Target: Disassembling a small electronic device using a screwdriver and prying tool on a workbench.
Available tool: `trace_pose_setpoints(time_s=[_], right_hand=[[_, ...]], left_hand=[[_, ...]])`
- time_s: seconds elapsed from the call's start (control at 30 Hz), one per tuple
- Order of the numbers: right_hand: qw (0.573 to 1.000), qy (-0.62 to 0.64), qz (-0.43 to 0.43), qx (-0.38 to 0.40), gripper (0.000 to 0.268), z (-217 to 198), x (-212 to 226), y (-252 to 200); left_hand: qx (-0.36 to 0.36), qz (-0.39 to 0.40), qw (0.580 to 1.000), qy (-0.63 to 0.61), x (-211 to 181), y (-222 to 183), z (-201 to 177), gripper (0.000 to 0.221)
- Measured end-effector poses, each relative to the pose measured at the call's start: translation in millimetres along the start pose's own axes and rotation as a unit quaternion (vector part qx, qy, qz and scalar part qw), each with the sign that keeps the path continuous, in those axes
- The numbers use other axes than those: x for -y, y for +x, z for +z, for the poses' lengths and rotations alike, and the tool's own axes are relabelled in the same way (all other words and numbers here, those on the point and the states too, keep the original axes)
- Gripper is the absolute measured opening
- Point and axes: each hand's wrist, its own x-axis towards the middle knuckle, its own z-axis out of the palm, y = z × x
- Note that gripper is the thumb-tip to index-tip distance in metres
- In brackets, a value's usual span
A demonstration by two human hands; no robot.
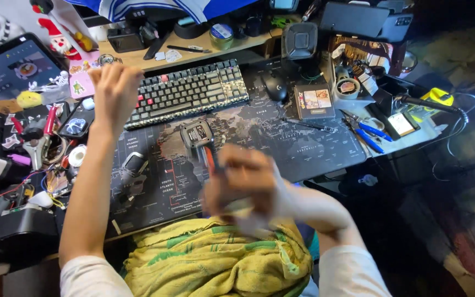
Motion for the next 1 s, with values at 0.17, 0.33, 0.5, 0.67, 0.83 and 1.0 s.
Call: trace_pose_setpoints(time_s=[0.17,0.33,0.5,0.67,0.83,1.0], right_hand=[[0.985,0.134,0.083,0.072,0.035,3,82,-15],[0.960,0.204,0.127,0.145,0.032,15,99,-40],[0.896,0.313,0.188,0.253,0.027,29,109,-62],[0.907,0.318,0.117,0.251,0.057,51,97,-70],[0.945,0.272,0.049,0.176,0.065,63,64,-58],[0.988,0.116,0.104,-0.019,0.022,56,-12,-10]], left_hand=[[-0.022,0.014,0.998,-0.060,-51,2,-19,0.015],[-0.054,-0.011,0.992,-0.115,-93,1,-23,0.012],[-0.042,-0.032,0.988,-0.146,-115,0,-52,0.011],[-0.052,-0.048,0.985,-0.155,-109,-10,-54,0.005],[-0.063,-0.044,0.981,-0.176,-108,-9,-58,0.004],[-0.138,-0.075,0.951,-0.268,-125,-2,-55,0.011]])
